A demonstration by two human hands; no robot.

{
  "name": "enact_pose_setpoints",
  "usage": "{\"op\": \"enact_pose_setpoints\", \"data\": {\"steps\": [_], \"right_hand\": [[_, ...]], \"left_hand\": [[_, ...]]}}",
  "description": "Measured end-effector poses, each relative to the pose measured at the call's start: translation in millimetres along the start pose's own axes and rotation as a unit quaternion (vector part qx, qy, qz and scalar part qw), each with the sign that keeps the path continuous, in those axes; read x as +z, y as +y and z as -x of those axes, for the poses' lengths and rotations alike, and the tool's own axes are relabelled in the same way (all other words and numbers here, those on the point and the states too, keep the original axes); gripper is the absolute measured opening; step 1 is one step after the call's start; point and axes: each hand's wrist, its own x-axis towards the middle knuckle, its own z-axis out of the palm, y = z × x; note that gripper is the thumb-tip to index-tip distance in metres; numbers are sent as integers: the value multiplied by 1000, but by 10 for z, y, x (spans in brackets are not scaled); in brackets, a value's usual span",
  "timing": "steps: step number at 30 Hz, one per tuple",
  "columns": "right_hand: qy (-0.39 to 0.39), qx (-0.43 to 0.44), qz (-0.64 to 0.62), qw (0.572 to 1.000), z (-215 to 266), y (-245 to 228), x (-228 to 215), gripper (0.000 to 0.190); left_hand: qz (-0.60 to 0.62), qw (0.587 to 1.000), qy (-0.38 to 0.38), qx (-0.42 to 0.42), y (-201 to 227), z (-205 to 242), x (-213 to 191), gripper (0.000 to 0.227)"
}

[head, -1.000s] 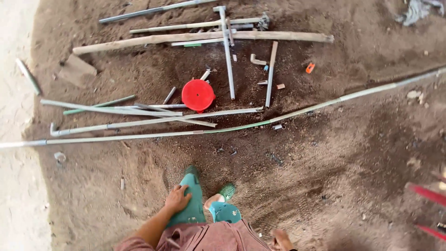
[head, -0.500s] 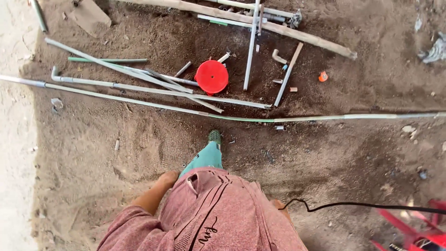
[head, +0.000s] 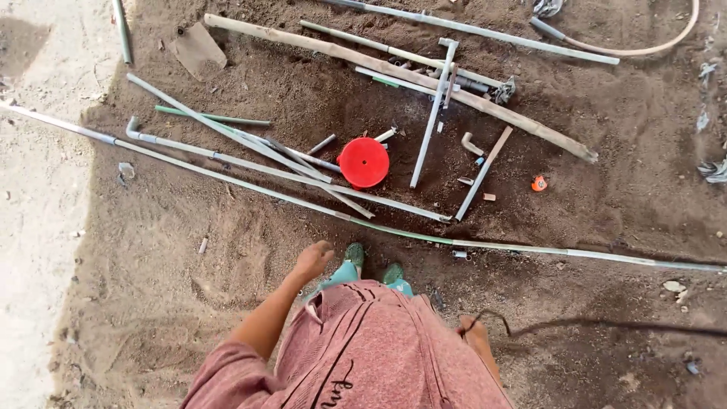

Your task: Measuring the length of various pipes and wooden sticks on the ground using a manual tape measure.

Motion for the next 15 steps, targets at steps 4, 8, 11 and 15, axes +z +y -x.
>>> {"op": "enact_pose_setpoints", "data": {"steps": [4,8,11,15], "right_hand": [[-16,-1,-110,994,19,-445,-398,40],[1,19,-221,975,202,-838,-850,24],[-7,19,-184,983,75,-921,-1003,32],[4,13,-211,977,-5,-979,-1049,28]], "left_hand": [[127,991,30,10,417,264,130,37],[111,993,33,-16,305,238,279,39],[108,991,71,-42,3,222,469,35],[377,918,114,-54,205,482,-427,30]]}}
